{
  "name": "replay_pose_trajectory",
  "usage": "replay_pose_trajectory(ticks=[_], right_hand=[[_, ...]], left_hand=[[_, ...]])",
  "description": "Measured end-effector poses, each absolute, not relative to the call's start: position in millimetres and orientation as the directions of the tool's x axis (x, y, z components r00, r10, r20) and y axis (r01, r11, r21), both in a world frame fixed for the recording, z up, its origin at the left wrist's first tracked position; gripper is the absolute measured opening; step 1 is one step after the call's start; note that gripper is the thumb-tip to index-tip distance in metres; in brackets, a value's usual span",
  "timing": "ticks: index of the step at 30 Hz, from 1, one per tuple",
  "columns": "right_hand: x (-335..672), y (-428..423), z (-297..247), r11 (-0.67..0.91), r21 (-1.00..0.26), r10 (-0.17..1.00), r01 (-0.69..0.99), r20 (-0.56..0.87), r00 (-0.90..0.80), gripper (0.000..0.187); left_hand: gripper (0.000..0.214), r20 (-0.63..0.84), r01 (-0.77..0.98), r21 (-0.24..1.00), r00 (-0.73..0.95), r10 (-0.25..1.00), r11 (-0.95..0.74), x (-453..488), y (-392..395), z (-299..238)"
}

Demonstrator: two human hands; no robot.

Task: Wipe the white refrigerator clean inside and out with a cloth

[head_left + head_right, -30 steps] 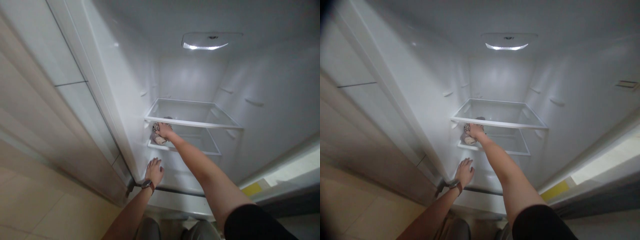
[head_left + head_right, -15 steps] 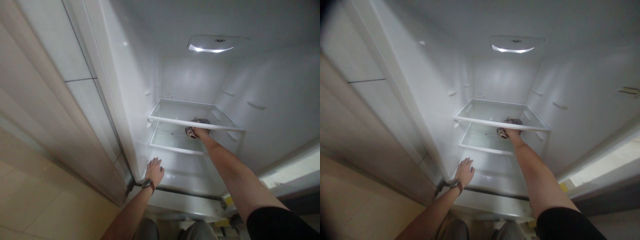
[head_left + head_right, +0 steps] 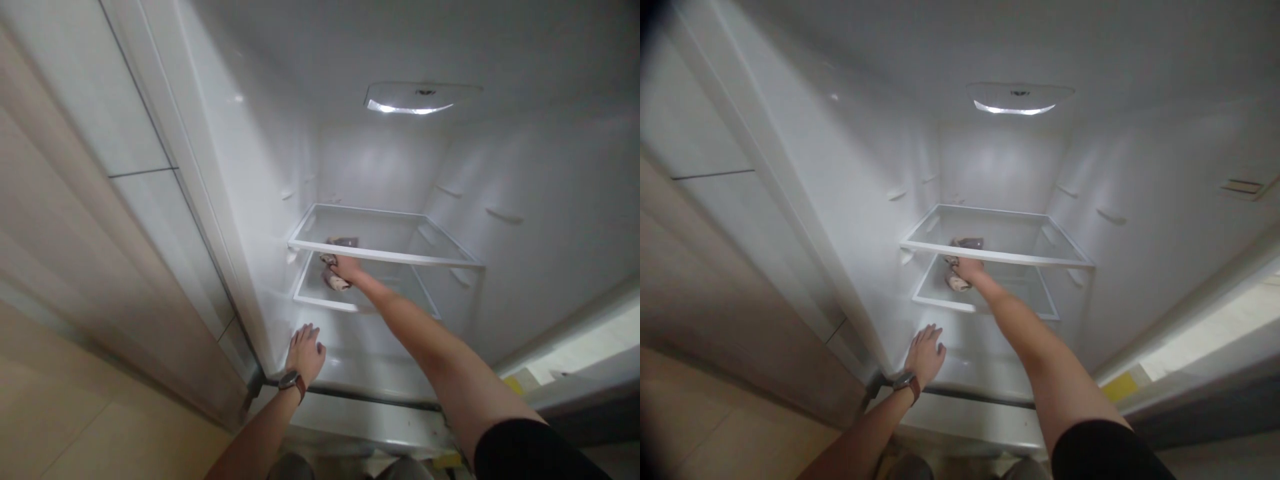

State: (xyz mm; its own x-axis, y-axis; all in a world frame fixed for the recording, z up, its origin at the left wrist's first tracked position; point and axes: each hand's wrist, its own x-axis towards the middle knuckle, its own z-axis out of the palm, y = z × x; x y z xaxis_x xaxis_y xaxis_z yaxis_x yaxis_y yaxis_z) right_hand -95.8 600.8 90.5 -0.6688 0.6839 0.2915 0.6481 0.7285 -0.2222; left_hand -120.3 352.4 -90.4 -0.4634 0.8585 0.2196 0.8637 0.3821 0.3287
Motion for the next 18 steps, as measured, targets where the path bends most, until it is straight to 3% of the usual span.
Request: replay_pose_trajectory(ticks=[5,10,12,14,18], right_hand=[[-145,558,93,0.878,-0.133,0.479,0.460,0.209,-0.853,0.051],[-124,596,125,0.923,0.102,0.313,0.372,0.363,-0.878,0.048],[-97,629,137,0.899,0.198,0.297,0.390,0.379,-0.876,0.044],[-63,662,142,0.824,0.231,0.412,0.518,0.383,-0.826,0.044],[4,708,121,0.484,-0.003,0.755,0.875,0.507,-0.416,0.045]], left_hand=[[0.049,0.233,0.861,0.324,-0.474,0.849,0.391,-120,352,-92],[0.050,0.216,0.858,0.324,-0.478,0.852,0.399,-122,352,-92],[0.050,0.205,0.856,0.325,-0.480,0.853,0.403,-122,351,-92],[0.051,0.200,0.852,0.328,-0.484,0.852,0.408,-122,351,-93],[0.051,0.209,0.855,0.329,-0.481,0.851,0.402,-122,351,-94]])
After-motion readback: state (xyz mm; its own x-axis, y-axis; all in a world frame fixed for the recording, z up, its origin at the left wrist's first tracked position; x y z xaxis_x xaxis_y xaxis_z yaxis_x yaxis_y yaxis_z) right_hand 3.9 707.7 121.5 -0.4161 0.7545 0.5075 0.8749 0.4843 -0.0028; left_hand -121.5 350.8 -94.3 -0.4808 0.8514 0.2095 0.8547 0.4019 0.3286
